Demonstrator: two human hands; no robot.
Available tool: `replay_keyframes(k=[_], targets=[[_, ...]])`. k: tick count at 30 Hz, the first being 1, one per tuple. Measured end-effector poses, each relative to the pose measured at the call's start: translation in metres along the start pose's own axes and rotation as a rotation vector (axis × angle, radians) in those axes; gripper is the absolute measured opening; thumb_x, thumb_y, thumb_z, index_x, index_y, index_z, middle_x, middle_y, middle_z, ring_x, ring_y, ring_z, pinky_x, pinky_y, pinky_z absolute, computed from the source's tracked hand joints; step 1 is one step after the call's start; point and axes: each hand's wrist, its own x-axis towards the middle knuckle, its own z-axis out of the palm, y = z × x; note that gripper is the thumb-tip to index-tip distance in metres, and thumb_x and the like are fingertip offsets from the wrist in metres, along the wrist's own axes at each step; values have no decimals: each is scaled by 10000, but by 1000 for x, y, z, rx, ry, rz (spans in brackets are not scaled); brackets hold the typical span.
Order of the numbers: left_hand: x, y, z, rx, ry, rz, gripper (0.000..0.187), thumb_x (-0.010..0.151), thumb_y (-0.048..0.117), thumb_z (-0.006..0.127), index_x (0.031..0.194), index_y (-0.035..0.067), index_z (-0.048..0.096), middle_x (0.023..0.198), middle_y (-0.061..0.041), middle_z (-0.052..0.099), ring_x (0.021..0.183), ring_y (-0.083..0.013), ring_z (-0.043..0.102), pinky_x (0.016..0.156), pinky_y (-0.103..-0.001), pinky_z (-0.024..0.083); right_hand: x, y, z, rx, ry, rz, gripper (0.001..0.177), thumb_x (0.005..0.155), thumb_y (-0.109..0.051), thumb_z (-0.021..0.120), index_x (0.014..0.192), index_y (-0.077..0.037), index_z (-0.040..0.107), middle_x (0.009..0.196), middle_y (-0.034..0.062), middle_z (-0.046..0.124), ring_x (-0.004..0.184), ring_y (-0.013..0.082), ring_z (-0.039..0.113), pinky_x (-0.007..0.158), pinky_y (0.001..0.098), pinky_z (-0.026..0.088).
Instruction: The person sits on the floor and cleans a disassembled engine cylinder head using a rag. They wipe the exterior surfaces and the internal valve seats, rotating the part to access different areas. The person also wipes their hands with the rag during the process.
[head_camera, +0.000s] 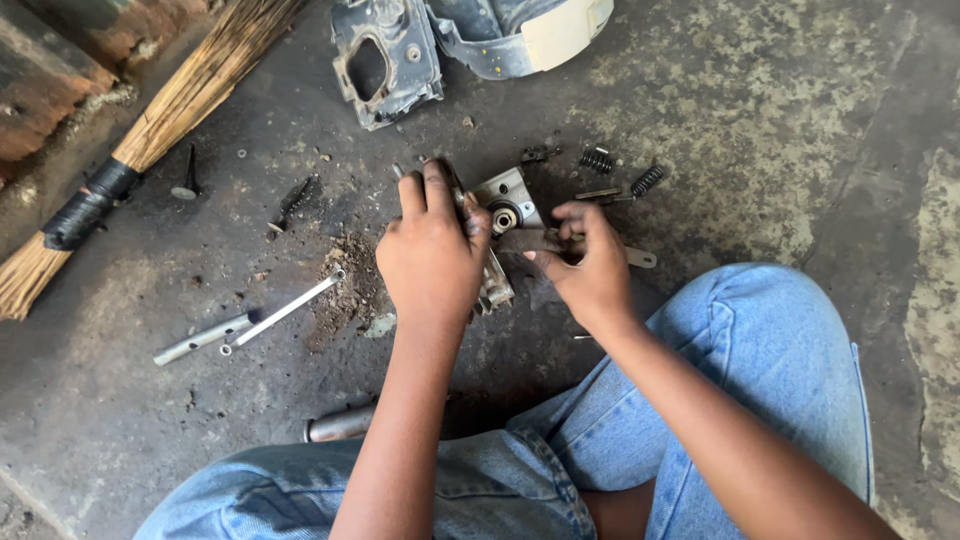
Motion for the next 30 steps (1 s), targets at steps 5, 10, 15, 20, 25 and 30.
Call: replay_keyframes(k=[5, 10, 15, 20, 25, 30], targets=[[1, 1, 0, 12, 7, 7, 591, 902, 367, 645, 1375, 25, 553, 1157, -184, 614, 712, -372, 699, 616, -465, 562, 8, -3, -8, -210, -68, -103, 470, 745, -251, 934, 1007, -17, 623, 970, 131, 707, 905, 264, 682, 801, 390, 531], [0, 0, 0, 35, -1, 15, 595, 907, 378, 638, 1375, 20, 554, 1177, -176, 615, 704, -364, 697, 608, -454, 564, 13, 9, -10, -141, -196, 93, 378, 849, -239, 847, 1025, -5, 610, 975, 117, 736, 915, 247, 684, 829, 384, 537], [3, -1, -2, 72, -91, -9, 598, 947, 379, 601, 1399, -7, 535, 1193, -190, 597, 671, -340, 697, 574, -446, 563, 27, 39, -17, 209, -310, 347, 332, 896, -252, 720, 1194, -112, 680, 1115, 19, 757, 1027, 144, 683, 909, 323, 518], [2, -1, -2, 35, -63, 5, 591, 928, 355, 602, 1400, 6, 535, 1183, -178, 598, 699, -339, 701, 592, -440, 569, 17, 48, -12, 126, -282, 242, 394, 900, -271, 836, 1199, -84, 659, 1144, 22, 739, 1071, 125, 669, 981, 304, 494], [-1, -4, -1, -6, -28, 41, 560, 930, 352, 629, 1379, 29, 540, 1181, -169, 600, 755, -355, 705, 646, -465, 570, 15, 58, -4, 16, -264, -82, 444, 765, -67, 844, 1131, -35, 594, 1101, 104, 681, 1070, 225, 651, 976, 356, 528], [5, -3, -1, -6, -53, -5, 595, 902, 359, 643, 1375, 16, 529, 1175, -192, 598, 704, -373, 695, 609, -478, 562, 25, 32, -19, 365, -165, 471, 379, 801, -106, 688, 1167, -152, 602, 1090, 0, 689, 955, 205, 669, 779, 330, 596]])
